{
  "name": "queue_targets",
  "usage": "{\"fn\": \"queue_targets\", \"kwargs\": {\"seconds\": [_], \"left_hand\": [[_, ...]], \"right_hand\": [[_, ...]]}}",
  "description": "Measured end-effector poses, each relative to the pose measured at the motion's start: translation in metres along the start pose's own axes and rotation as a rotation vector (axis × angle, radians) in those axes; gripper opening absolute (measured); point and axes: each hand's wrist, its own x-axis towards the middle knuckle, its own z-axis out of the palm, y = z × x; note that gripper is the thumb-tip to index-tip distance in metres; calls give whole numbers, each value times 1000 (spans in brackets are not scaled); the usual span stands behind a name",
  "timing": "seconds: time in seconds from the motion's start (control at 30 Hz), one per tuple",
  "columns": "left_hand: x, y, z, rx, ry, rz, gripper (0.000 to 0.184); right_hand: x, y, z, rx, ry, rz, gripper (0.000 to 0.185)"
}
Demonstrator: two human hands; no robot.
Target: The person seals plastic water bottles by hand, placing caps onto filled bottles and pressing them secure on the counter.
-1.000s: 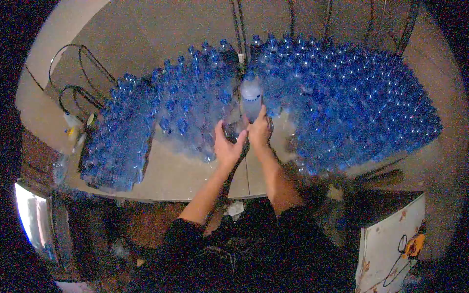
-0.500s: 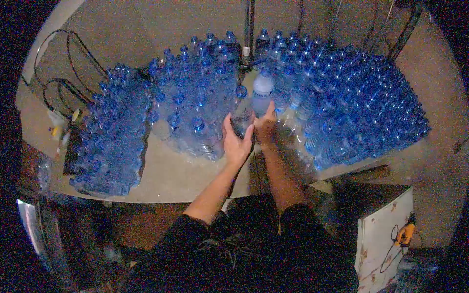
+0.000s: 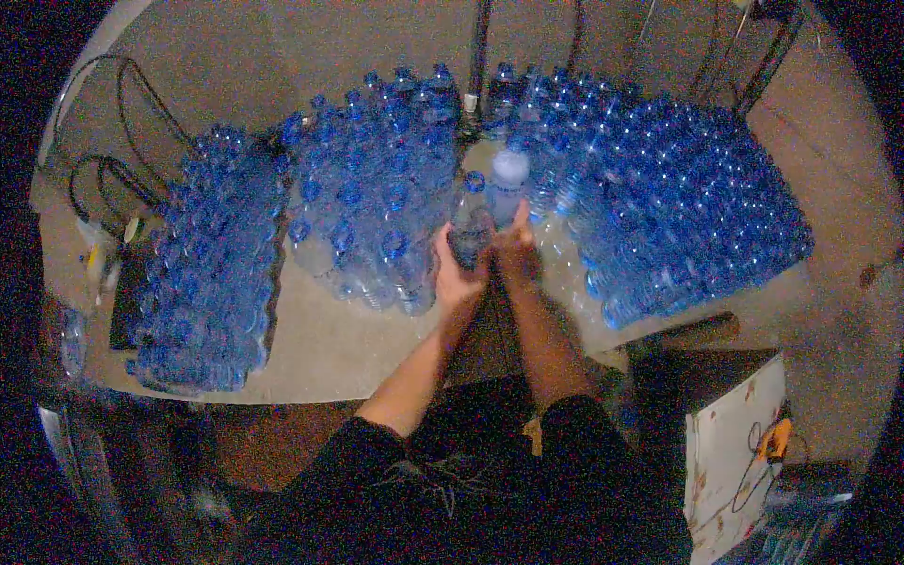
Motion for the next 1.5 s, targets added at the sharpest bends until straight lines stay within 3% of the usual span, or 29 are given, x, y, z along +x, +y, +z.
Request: {"fn": "queue_targets", "kwargs": {"seconds": [0.07, 0.17, 0.27, 0.37, 0.57, 0.67, 0.77, 0.87, 0.97, 1.07, 1.17, 1.5], "left_hand": [[-1, 0, -1, 31, -54, -100, 79], [1, 5, -1, 93, -10, -46, 80], [1, 9, -5, 128, -37, -88, 79], [0, 0, -1, 118, -6, 12, 78], [-1, 0, 3, 160, 43, 24, 78], [-3, 0, 3, 160, 10, -76, 80], [-2, 1, 4, 200, 28, -59, 81], [0, 2, 3, 205, 25, -45, 81], [0, 1, 4, 190, 18, -100, 80], [0, -2, 5, 157, 31, -81, 80], [0, 0, 3, 220, 26, -64, 81], [0, -2, 5, 207, 45, -55, 80]], "right_hand": [[-1, 4, 6, 16, 52, -48, 62], [1, 0, -1, 72, -25, -38, 80], [3, -6, -16, 201, -164, -1, 76], [3, -3, -4, 144, -91, 45, 80], [7, -11, -11, 147, -49, -102, 77], [3, -14, -16, 62, -53, 27, 76], [-22, 12, -26, 205, -18, -60, 84], [-28, 3, -55, 7, -94, -35, 87], [-7, -24, -58, -57, -161, 3, 77], [9, -7, -19, 102, -186, 16, 76], [9, -9, -6, 120, -40, -119, 72], [9, 2, -2, 116, -115, -17, 70]]}}
